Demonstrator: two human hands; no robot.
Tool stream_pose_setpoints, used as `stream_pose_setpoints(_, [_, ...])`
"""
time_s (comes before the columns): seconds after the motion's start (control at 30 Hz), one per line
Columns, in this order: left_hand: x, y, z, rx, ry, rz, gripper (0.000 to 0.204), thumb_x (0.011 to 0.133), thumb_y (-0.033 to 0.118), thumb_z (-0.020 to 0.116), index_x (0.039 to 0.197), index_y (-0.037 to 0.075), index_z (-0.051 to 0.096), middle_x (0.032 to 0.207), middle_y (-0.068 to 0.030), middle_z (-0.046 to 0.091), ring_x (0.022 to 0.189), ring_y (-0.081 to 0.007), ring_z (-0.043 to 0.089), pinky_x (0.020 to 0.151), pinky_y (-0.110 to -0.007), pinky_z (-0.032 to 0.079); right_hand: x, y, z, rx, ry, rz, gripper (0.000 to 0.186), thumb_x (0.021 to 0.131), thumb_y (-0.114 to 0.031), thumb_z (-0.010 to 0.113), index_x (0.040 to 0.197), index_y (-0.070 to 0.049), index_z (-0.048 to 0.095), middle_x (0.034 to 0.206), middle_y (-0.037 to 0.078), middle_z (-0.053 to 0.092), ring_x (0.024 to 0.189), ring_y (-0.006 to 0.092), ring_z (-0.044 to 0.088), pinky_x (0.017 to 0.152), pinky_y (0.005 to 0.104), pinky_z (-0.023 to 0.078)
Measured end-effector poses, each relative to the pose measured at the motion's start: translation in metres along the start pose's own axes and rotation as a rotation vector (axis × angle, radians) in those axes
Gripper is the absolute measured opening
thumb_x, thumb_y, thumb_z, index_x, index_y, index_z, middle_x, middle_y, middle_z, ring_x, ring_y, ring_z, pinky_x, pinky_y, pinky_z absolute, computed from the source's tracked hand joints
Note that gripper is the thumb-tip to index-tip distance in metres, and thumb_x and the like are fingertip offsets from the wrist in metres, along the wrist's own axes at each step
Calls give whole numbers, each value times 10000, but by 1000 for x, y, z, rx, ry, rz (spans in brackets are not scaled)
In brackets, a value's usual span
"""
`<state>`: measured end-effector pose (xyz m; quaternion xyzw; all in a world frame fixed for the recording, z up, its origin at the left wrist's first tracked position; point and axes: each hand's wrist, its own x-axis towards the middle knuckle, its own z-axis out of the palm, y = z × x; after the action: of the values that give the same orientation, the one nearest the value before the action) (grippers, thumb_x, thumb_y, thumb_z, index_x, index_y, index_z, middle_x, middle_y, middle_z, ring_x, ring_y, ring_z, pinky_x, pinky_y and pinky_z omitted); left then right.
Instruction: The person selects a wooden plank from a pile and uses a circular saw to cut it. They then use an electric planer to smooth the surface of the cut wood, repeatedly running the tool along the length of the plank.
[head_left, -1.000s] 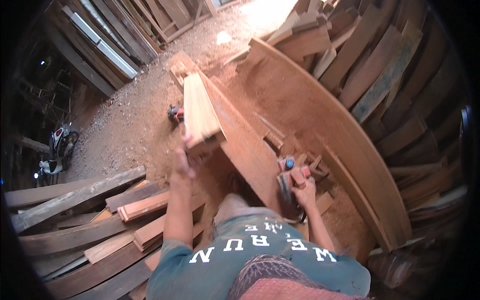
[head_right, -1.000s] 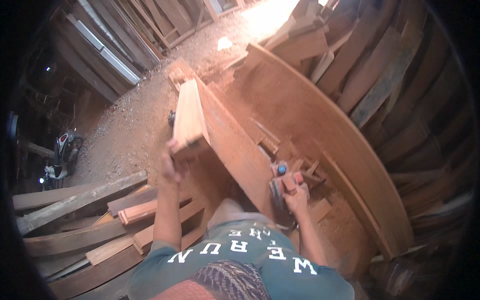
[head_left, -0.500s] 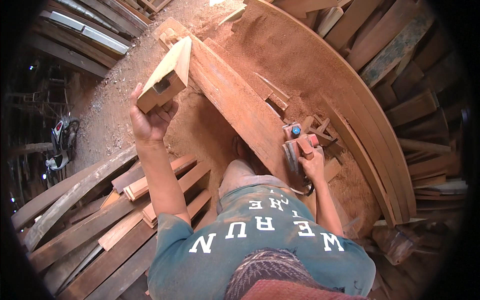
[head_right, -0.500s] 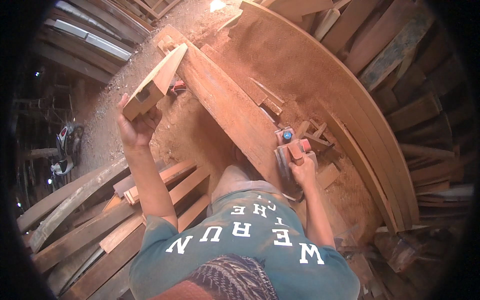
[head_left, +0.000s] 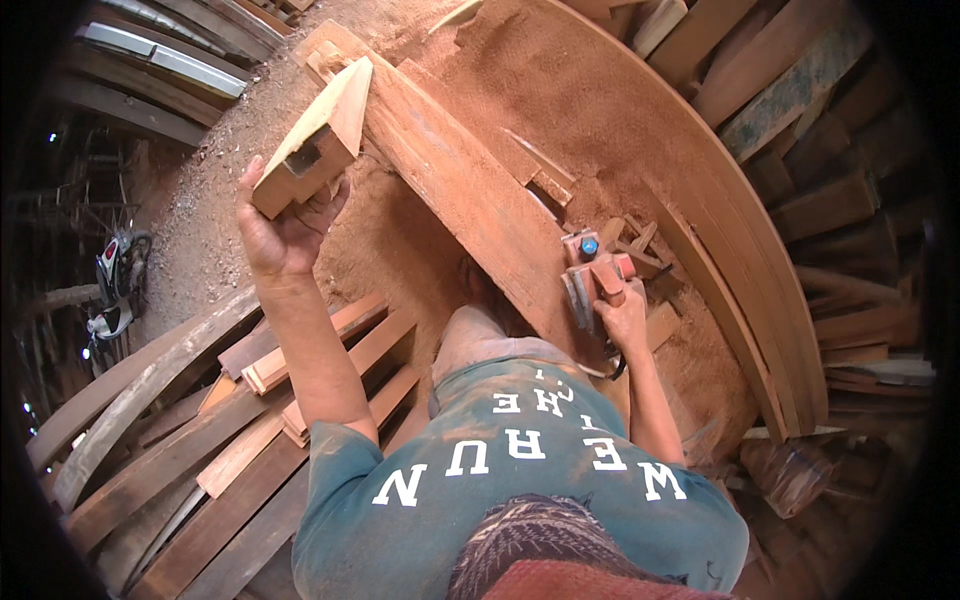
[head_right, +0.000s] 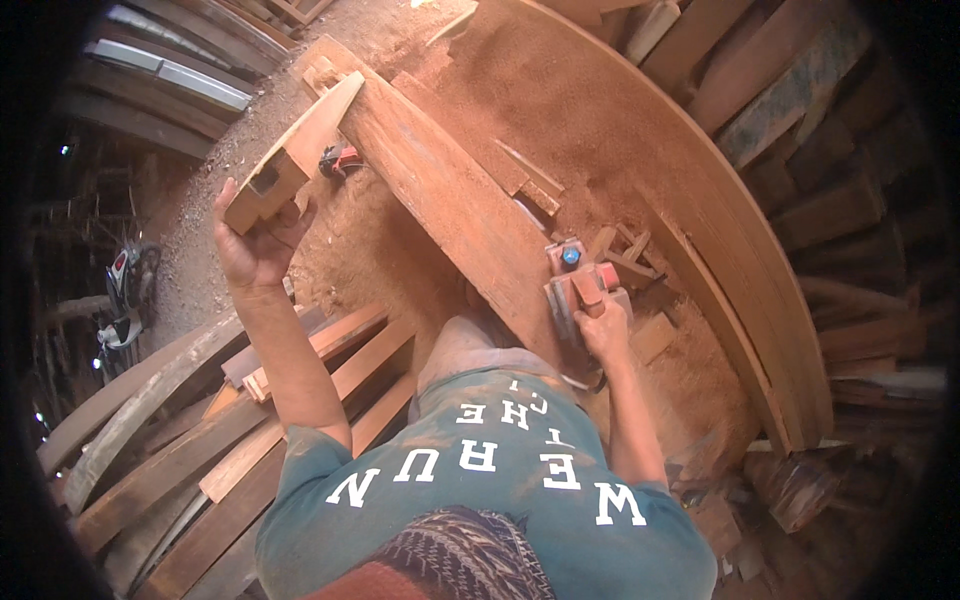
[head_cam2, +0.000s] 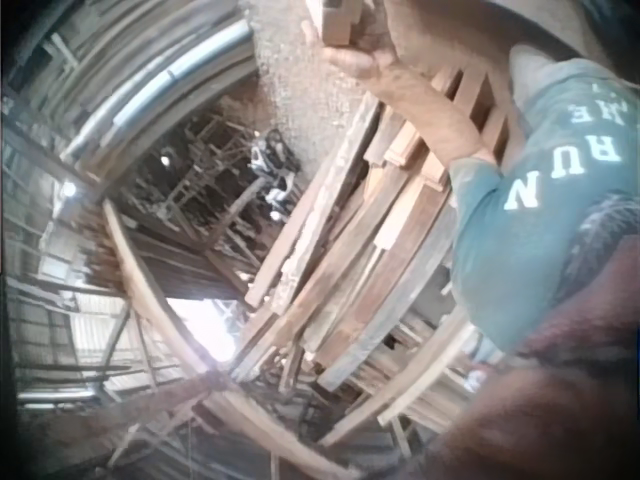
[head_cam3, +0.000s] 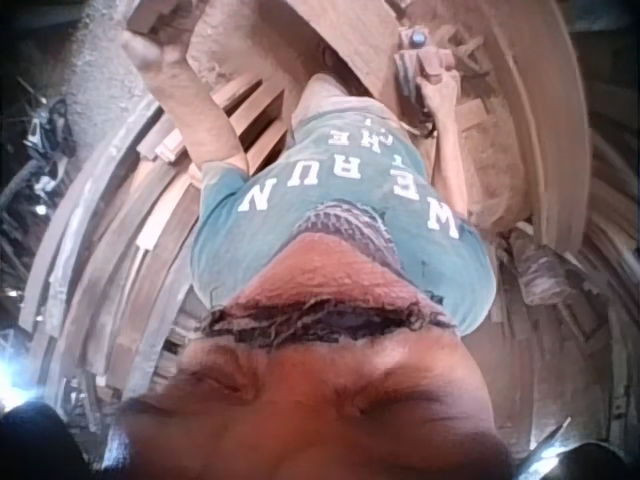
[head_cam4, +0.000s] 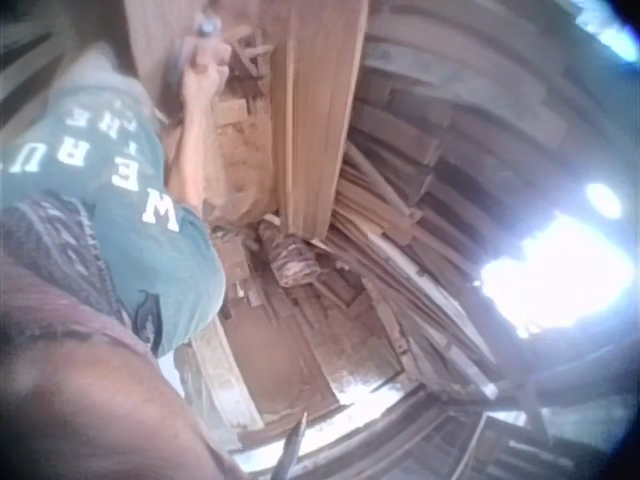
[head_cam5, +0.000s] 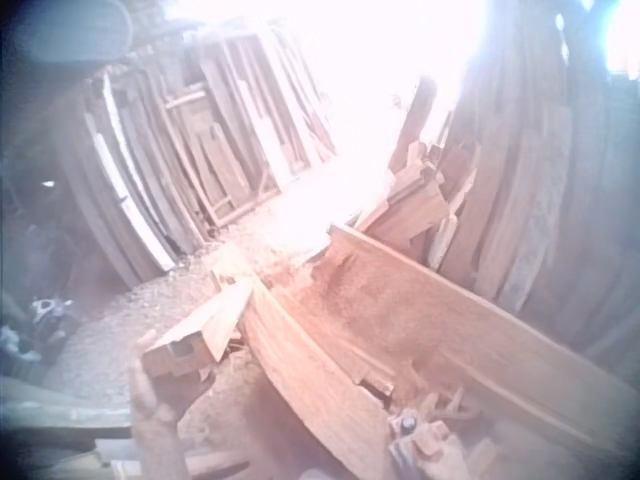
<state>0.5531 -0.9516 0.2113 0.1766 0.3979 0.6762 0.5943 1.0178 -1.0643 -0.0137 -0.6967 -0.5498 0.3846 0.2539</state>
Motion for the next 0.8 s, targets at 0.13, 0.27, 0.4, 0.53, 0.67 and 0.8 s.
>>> stream_pose_setpoints(0.13, [4, 2, 0, 6, 23, 9, 604, 1010, 501, 633, 1293, -33, 643, 1137, -214, 750, 928, -311, 784, 951, -554, 642, 10, -1, 2, -73, 15, -123, 444, 691, -219, 793, 1094, -34, 776, 1140, 219, 734, 1127, 419, 643, 1056, 454, 485])
stream_pose_setpoints(0.27, [-2, -13, 26, -134, 24, 15, 725, 947, 616, 714, 1309, -8, 642, 1118, -182, 723, 956, -298, 751, 940, -537, 635, 10, 16, 0, -21, -37, -41, 495, 665, -212, 807, 1138, -68, 796, 1047, 162, 775, 1011, 381, 661, 968, 444, 516])
stream_pose_setpoints(0.4, [-19, -23, 50, -185, 7, 161, 647, 877, 437, 885, 1296, 5, 645, 1183, -143, 694, 986, -266, 720, 1037, -502, 580, 6, -9, -1, 20, -17, -59, 283, 750, -134, 784, 978, 15, 711, 871, 153, 758, 862, 291, 737, 819, 425, 559])
stream_pose_setpoints(0.53, [-12, -33, 49, -128, 79, 193, 425, 944, 166, 845, 1298, 36, 650, 1116, -70, 735, 1003, -202, 734, 1044, -424, 573, 10, 5, 6, 91, -7, -52, 300, 729, -129, 795, 980, 21, 729, 890, 141, 764, 868, 272, 735, 816, 413, 560])
stream_pose_setpoints(0.67, [-6, -39, 45, -99, 104, 196, 421, 957, 191, 839, 1313, 52, 663, 1190, -51, 745, 1088, -195, 732, 1092, -473, 533, 6, -3, 6, 47, 22, -71, 273, 682, -99, 814, 903, 37, 728, 830, 98, 736, 796, 224, 702, 751, 395, 554])
stream_pose_setpoints(0.8, [-4, -38, 48, -112, 99, 226, 439, 954, 216, 850, 1324, 63, 667, 1183, -45, 756, 1093, -186, 737, 1075, -447, 536, 10, 18, 12, 40, -19, -55, 256, 690, -90, 813, 894, 36, 723, 780, 82, 724, 735, 204, 692, 694, 394, 552])
